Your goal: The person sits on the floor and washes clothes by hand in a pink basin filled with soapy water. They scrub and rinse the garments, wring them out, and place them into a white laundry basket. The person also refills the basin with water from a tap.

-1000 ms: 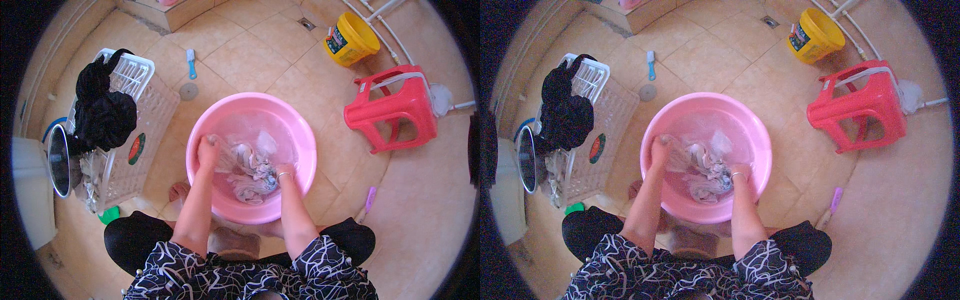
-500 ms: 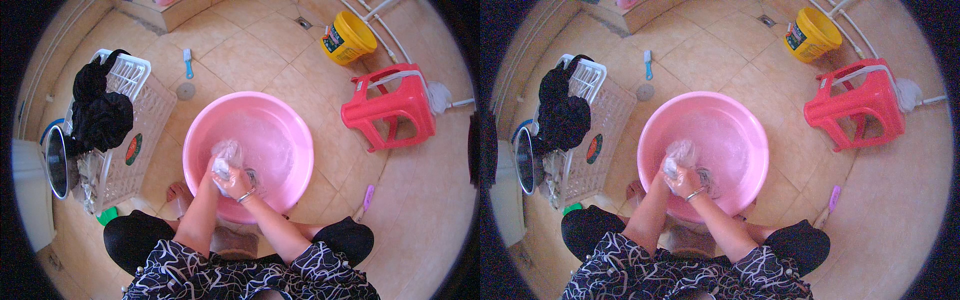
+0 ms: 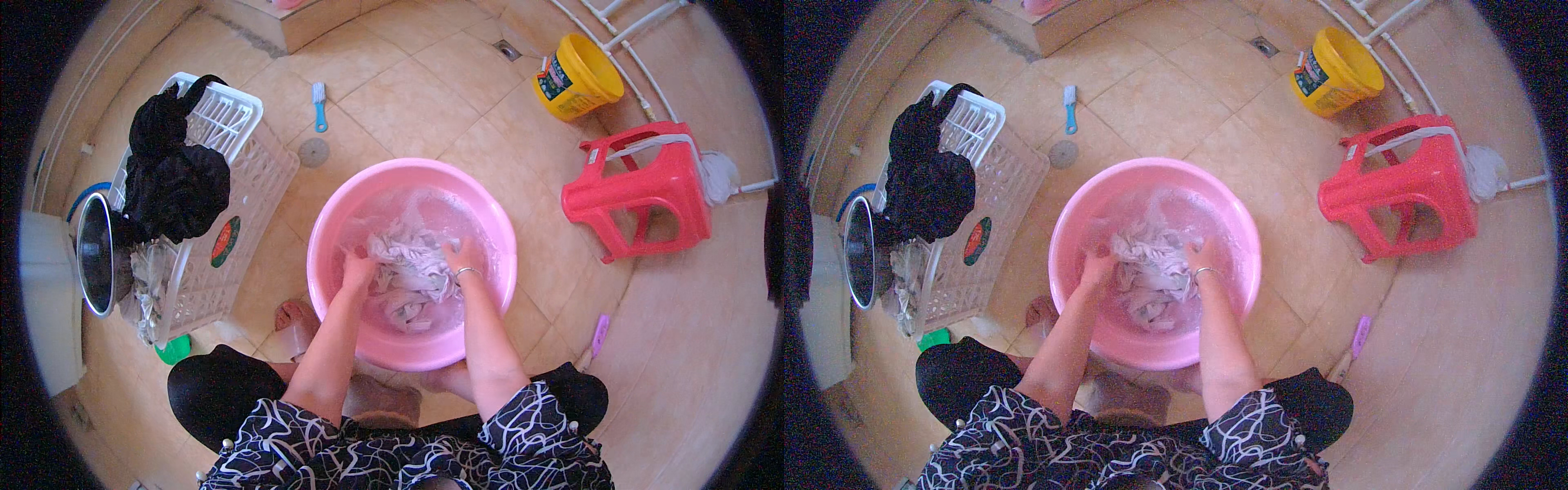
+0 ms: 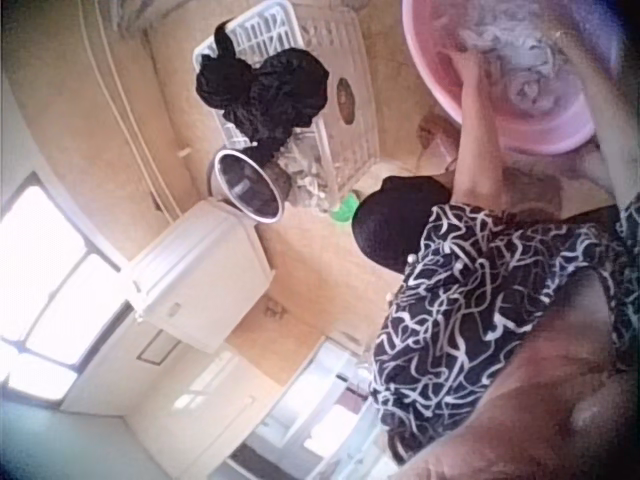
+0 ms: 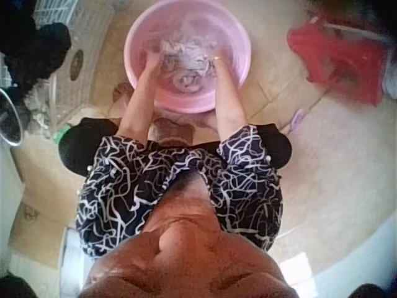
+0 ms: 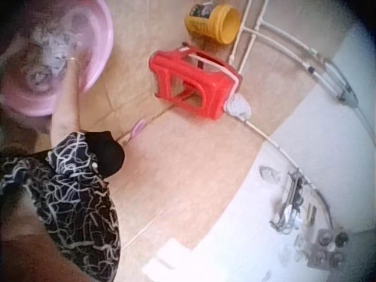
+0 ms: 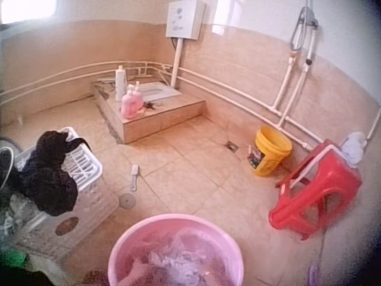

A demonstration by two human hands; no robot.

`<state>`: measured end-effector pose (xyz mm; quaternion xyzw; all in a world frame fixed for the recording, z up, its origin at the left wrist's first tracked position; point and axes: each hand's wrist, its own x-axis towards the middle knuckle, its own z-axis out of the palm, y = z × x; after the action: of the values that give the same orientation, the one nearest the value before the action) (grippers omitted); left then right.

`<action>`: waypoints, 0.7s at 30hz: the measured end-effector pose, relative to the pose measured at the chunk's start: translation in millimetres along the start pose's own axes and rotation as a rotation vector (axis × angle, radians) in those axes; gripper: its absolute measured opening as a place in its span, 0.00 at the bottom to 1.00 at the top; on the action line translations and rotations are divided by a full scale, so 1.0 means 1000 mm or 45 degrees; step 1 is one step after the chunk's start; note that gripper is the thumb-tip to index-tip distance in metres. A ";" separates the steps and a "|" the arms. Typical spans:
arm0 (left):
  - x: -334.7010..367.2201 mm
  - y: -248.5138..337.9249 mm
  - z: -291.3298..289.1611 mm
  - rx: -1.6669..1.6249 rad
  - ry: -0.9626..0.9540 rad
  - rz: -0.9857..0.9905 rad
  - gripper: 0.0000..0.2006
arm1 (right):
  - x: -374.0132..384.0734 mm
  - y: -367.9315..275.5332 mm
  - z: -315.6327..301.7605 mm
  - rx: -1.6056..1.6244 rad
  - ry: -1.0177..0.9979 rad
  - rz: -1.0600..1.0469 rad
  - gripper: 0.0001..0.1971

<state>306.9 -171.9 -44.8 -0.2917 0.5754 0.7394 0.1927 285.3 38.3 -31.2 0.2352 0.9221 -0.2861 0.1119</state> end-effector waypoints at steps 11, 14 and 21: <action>-0.002 -0.004 0.012 -0.571 -0.167 -0.565 0.22 | -0.036 -0.001 0.051 0.044 -0.145 0.171 0.22; -0.006 -0.010 0.007 -0.888 -0.386 -0.569 0.20 | -0.074 -0.060 0.022 0.192 -0.304 -0.330 0.17; -0.030 0.015 0.026 -0.940 -0.474 -0.296 0.16 | -0.109 -0.096 -0.009 0.347 -0.044 -1.048 0.11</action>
<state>314.4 -149.0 -9.8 -0.2656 0.1910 0.9091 0.2578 331.4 -67.0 58.7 -0.1441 0.8909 -0.4299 -0.0283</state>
